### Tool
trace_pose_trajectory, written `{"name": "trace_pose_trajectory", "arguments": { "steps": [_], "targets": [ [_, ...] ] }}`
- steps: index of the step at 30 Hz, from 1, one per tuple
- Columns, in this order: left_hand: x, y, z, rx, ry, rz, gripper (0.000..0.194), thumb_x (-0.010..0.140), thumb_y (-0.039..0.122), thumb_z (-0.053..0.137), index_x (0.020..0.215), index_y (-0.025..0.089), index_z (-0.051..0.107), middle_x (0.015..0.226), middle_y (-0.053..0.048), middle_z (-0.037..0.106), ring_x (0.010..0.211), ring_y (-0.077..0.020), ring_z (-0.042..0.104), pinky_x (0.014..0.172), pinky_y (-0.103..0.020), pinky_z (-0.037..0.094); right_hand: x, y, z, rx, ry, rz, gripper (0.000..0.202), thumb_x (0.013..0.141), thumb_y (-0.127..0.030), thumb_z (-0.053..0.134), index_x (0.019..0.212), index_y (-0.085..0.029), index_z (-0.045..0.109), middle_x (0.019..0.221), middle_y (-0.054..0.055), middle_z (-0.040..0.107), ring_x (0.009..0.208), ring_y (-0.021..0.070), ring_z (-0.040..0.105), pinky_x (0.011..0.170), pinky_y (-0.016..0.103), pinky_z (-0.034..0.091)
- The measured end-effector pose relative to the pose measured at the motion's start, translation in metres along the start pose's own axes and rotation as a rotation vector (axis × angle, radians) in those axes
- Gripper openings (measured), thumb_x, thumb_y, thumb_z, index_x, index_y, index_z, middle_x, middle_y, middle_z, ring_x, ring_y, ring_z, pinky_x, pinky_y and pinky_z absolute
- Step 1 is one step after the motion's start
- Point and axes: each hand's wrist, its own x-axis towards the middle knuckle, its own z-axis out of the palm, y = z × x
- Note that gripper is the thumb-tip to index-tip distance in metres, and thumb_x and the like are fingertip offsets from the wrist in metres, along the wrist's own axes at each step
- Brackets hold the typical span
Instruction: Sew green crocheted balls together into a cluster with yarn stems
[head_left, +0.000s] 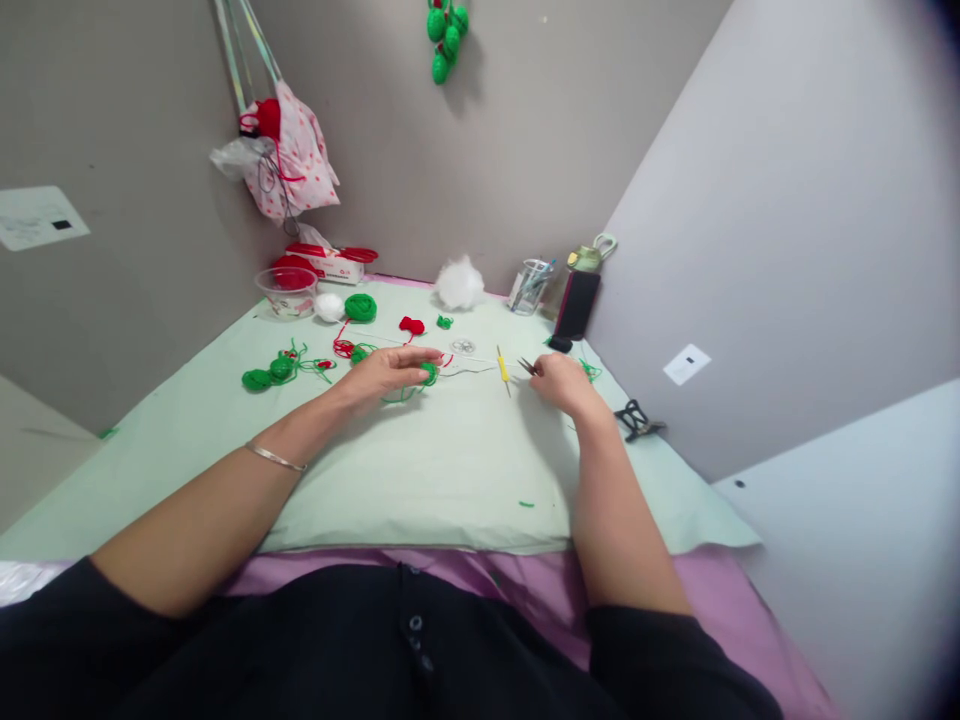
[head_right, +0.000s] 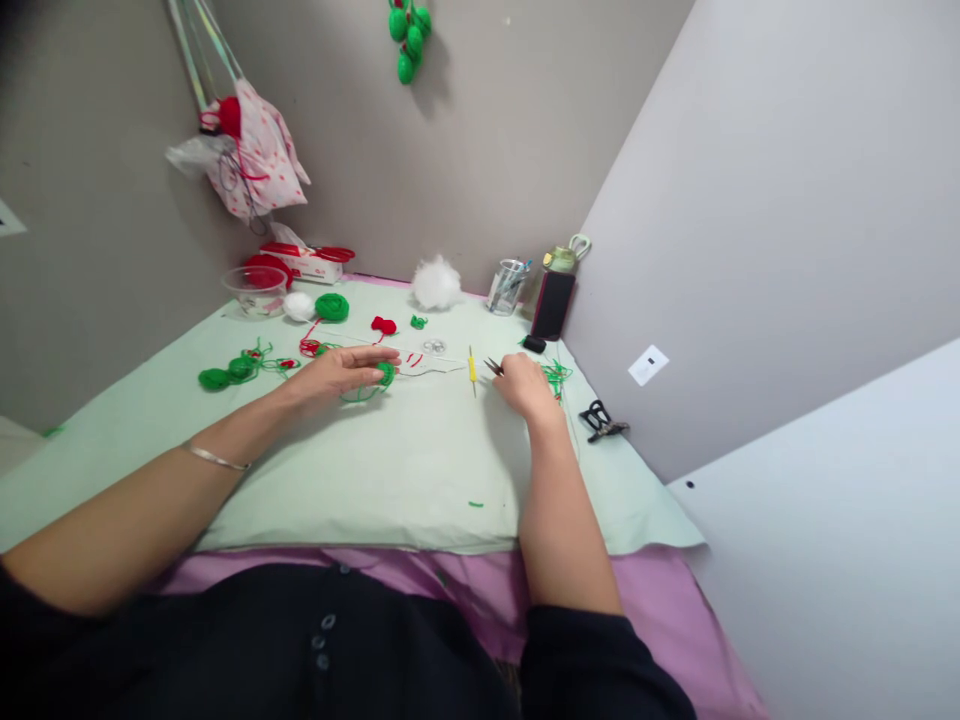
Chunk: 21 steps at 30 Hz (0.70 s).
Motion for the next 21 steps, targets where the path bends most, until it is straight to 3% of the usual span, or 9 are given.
{"name": "trace_pose_trajectory", "arguments": {
  "steps": [3, 5, 7, 12, 21],
  "targets": [
    [0.000, -0.003, 0.004, 0.071, -0.019, 0.067, 0.056, 0.069, 0.036, 0.087, 0.122, 0.022, 0.074, 0.133, -0.012, 0.069, 0.120, -0.0268, 0.064, 0.103, -0.043, 0.048, -0.005, -0.013, -0.008, 0.556, 0.055, -0.138, 0.023, 0.083, -0.022, 0.063, 0.102, -0.015, 0.073, 0.102, 0.011, 0.074, 0.089, 0.0219, 0.069, 0.081, 0.032, 0.050],
    [-0.001, -0.002, 0.007, 0.080, -0.032, 0.091, 0.058, 0.069, 0.035, 0.086, 0.125, 0.022, 0.072, 0.141, -0.013, 0.064, 0.121, -0.0284, 0.063, 0.102, -0.044, 0.048, -0.011, -0.026, -0.010, 0.922, -0.053, -0.265, 0.029, 0.081, -0.029, 0.068, 0.106, -0.016, 0.071, 0.093, 0.006, 0.072, 0.077, 0.0168, 0.067, 0.069, 0.027, 0.051],
    [-0.003, 0.001, 0.011, 0.087, -0.030, 0.108, 0.061, 0.069, 0.033, 0.086, 0.127, 0.022, 0.072, 0.145, -0.014, 0.060, 0.122, -0.0297, 0.062, 0.102, -0.044, 0.049, -0.018, -0.039, -0.010, 1.075, -0.205, -0.355, 0.036, 0.080, -0.037, 0.072, 0.110, -0.016, 0.070, 0.082, 0.002, 0.068, 0.063, 0.0123, 0.059, 0.053, 0.023, 0.044],
    [-0.006, 0.004, 0.015, 0.114, -0.024, 0.146, 0.061, 0.070, 0.029, 0.084, 0.129, 0.022, 0.070, 0.145, -0.013, 0.061, 0.124, -0.0314, 0.062, 0.102, -0.043, 0.049, -0.025, -0.062, -0.001, 1.041, -0.333, -0.426, 0.039, 0.080, -0.042, 0.073, 0.109, -0.015, 0.074, 0.072, -0.002, 0.059, 0.058, 0.0082, 0.046, 0.049, 0.021, 0.037],
    [-0.004, -0.002, 0.016, 0.124, -0.056, 0.147, 0.061, 0.072, 0.029, 0.082, 0.130, 0.022, 0.069, 0.145, -0.014, 0.061, 0.123, -0.0333, 0.064, 0.103, -0.047, 0.048, -0.025, -0.071, 0.007, 1.049, -0.281, -0.452, 0.037, 0.080, -0.044, 0.071, 0.101, -0.015, 0.077, 0.068, -0.003, 0.056, 0.059, 0.0082, 0.037, 0.052, 0.024, 0.028]
  ]
}}
